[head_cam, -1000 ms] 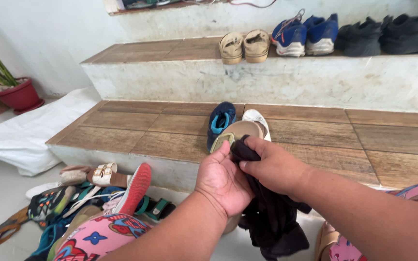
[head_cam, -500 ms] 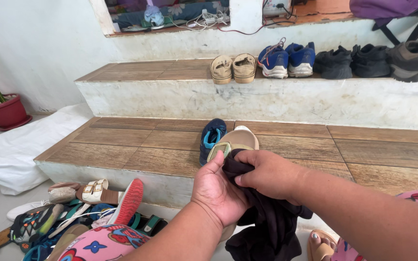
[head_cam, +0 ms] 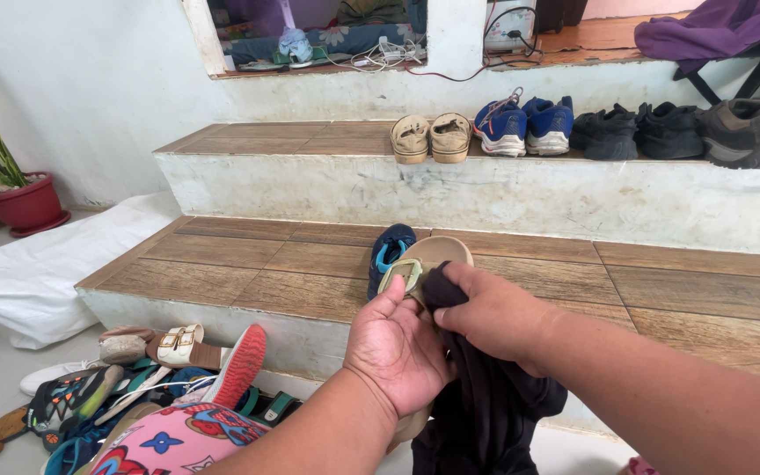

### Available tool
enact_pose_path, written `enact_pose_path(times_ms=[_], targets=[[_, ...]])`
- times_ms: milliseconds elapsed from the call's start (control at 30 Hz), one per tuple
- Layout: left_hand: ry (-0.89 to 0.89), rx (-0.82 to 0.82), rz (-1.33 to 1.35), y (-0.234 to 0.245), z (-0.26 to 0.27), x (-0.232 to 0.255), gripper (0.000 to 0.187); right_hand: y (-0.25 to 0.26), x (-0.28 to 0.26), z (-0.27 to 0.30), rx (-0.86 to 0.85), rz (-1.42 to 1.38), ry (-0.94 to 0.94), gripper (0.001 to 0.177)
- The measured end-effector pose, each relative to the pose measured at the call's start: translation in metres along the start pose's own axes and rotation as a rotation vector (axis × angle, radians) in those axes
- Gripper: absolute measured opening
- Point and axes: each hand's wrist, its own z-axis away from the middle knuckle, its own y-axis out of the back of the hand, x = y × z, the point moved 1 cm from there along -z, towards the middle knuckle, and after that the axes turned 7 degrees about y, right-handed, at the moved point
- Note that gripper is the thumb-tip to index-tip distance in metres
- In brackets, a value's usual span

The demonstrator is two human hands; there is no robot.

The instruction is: The person wipes a blue sneaker with a dark cloth, then places it on a stair. They pick up and wipe a pair of black shoes and a pair of beige shoes, placing them on the stairs. Finally, they wipe a beige slide sandal with the cloth.

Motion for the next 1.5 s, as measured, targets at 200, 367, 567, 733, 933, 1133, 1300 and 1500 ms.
enact_pose_path(times_ms=[200,367,567,733,933,1133,1300,1500], targets=[[0.036,0.049,-0.017,-0.003,0.000,-0.006,0.072,0.007,0.000,0.005,-0.044,-0.018,-0.038,0.045],[0.060,0.057,-0.024,-0.008,-0.009,-0.013,0.074,0.016,0.010,0.009,0.081,-0.048,-0.102,0.053],[0.110,-0.068,-0.052,-0.016,-0.031,-0.012,0.074,0.025,0.016,0.014,0.181,-0.007,-0.046,0.046],[0.138,-0.118,-0.112,-0.028,-0.039,0.005,0.076,0.035,0.015,0.006,0.139,0.130,0.127,0.037],[0.039,-0.064,-0.198,-0.052,-0.040,0.019,0.075,0.054,0.008,-0.014,0.276,-0.422,0.167,0.041],[0.035,-0.059,-0.255,-0.060,-0.042,0.033,0.073,0.052,-0.005,-0.013,0.414,-0.199,0.266,0.037],[0.037,-0.133,-0.260,-0.059,-0.040,0.044,0.073,0.042,-0.012,-0.008,0.223,-0.088,0.315,0.033],[0.056,0.116,-0.343,-0.059,-0.023,0.041,0.075,0.037,-0.009,-0.007,0.266,-0.394,0.174,0.039]])
